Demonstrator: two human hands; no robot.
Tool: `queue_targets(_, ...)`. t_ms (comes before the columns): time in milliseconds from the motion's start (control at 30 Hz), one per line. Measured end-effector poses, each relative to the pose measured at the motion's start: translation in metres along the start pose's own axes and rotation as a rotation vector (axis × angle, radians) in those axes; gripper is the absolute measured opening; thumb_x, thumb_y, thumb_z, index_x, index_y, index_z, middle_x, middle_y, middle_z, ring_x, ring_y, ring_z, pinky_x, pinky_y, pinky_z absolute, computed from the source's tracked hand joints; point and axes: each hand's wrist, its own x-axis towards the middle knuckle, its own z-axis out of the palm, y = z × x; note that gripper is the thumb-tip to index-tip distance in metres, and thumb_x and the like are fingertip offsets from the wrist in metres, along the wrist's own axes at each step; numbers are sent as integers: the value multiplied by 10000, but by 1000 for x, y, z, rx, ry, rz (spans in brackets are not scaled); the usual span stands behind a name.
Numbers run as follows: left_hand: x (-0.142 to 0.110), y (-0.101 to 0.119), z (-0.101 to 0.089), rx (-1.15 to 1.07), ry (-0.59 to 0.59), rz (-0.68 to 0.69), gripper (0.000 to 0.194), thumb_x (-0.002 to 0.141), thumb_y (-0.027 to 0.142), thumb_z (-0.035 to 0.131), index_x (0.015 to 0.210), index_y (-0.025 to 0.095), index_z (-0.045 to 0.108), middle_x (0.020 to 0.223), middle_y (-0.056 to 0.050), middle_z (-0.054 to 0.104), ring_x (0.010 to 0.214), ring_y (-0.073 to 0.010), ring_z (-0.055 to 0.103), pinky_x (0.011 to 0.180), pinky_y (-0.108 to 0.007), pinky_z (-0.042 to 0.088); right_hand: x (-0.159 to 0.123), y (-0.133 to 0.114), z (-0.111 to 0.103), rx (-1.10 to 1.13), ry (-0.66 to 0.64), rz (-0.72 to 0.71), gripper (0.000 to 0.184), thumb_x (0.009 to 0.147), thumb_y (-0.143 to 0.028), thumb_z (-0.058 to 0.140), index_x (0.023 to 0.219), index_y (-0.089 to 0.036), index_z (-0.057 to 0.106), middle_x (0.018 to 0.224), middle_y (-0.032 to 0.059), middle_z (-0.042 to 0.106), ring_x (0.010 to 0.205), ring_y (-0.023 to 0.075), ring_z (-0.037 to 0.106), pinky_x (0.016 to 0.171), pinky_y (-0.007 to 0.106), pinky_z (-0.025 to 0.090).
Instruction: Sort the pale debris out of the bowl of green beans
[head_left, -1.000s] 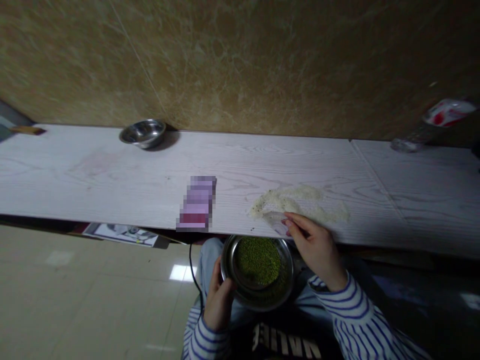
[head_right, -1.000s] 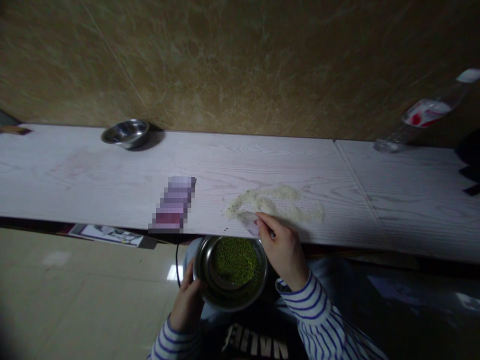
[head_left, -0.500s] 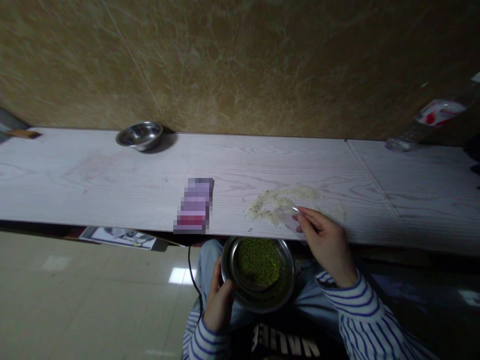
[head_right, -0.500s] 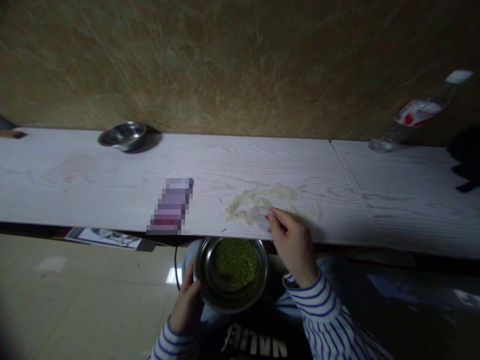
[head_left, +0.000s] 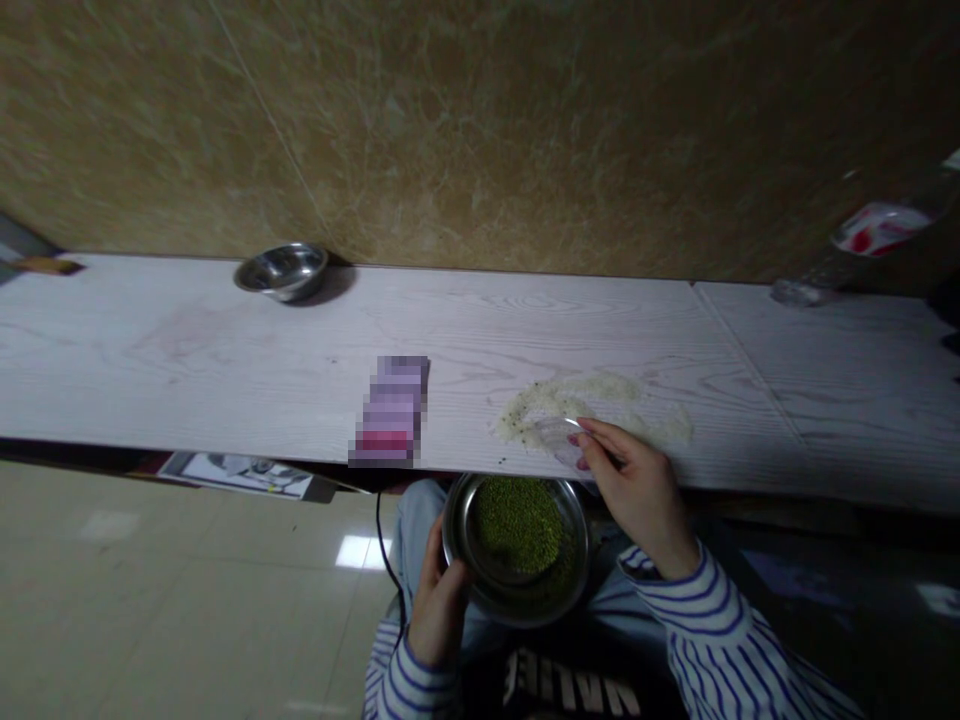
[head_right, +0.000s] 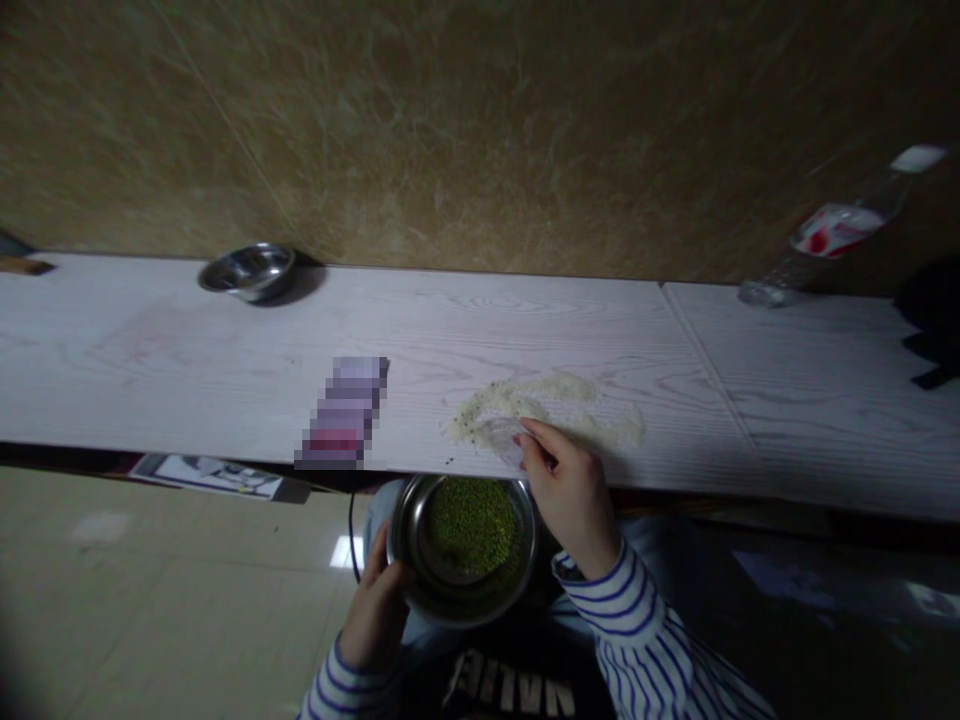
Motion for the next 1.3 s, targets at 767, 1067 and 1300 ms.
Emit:
queue_targets(767,-3,2,-1,49,11,-1,603,694,392,732,1278,301,610,1406,-49,581,1406,-344,388,1171,-540,246,-3,-1,9,-18,-68,-50,320,902,-351,566,1114,-181,737,1010,110,786,749,221,754,709,348,617)
queue_targets(1067,-3,7,2,-32,18,4,513,664,319,771,1167,289,677,1278,-46,663,1342,-348,470,1156,-541,281,-5,-5,10,-18,-123,-93,303,907,-333,560,1101,-189,744,990,100,790,805,222,757,742,347,620)
queue_targets(1300,-2,5,1,-74,14,-24,527,624,306,799,1139,308,688,1235,-33,686,1311,-346,504,1138,-543,318,-6,-5,11,-7,-149,-102,302,912,-336,556,1106,-204,747,1019,98,786,828,222,757,747,346,621)
